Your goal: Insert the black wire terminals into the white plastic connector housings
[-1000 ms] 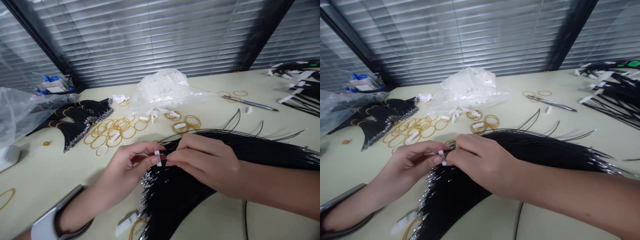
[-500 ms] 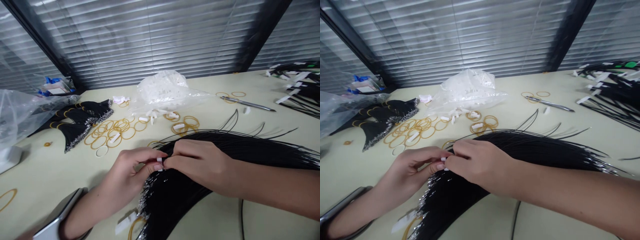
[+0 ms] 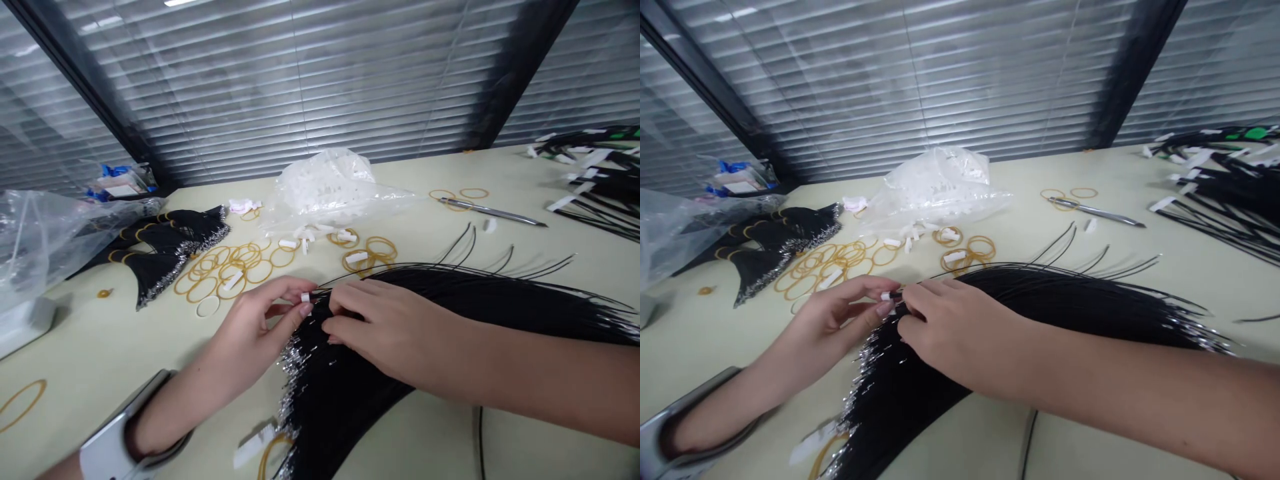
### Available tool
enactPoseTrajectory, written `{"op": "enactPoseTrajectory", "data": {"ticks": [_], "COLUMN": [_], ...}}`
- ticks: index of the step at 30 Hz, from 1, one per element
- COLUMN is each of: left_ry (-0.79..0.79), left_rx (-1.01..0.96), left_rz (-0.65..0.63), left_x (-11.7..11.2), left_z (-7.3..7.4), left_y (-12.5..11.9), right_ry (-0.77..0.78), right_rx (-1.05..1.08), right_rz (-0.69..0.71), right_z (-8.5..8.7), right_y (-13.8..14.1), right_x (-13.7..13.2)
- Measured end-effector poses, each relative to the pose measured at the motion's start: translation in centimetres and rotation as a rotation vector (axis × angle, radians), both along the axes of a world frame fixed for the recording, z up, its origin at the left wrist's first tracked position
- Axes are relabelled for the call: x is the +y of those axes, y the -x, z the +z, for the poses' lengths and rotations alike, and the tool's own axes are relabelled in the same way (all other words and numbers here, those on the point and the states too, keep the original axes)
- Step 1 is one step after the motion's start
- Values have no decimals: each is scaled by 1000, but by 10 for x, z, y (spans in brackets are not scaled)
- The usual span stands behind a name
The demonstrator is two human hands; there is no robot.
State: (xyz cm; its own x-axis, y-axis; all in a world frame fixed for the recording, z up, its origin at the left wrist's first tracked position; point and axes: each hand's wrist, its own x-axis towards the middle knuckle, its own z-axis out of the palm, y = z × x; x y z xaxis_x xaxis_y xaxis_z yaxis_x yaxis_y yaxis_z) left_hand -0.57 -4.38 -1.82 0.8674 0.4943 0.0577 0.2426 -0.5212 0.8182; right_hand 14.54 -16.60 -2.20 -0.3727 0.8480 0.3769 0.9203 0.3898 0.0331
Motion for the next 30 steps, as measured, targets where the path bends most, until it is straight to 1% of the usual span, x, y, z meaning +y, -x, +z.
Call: {"op": "enactPoseTrajectory", "data": {"ticks": [1,3,6,8,10,13,16,19,21,26,30], "left_ry": [8,31,63,52,48,121,201,241,263,333,359], "left_rx": [10,26,48,56,57,41,26,23,32,25,12], "left_rz": [-10,-27,-57,-55,-25,-5,4,-2,-11,-15,-29], "left_x": [0,0,0,0,1,1,1,3,4,6,6], "left_z": [0,1,2,3,4,7,7,7,7,6,7], "left_y": [0,1,1,1,0,0,0,0,1,1,2], "right_ry": [31,44,50,65,74,71,105,171,205,235,236], "right_rx": [25,46,-2,-4,76,266,407,521,594,777,836], "right_rz": [2,11,31,22,0,-40,-18,0,-34,-177,-237], "right_z": [-2,-3,-1,0,1,3,8,12,14,17,19], "right_y": [0,-1,-1,-2,-2,-2,-1,0,0,1,1], "right_x": [1,2,2,1,0,1,2,3,3,4,2]}}
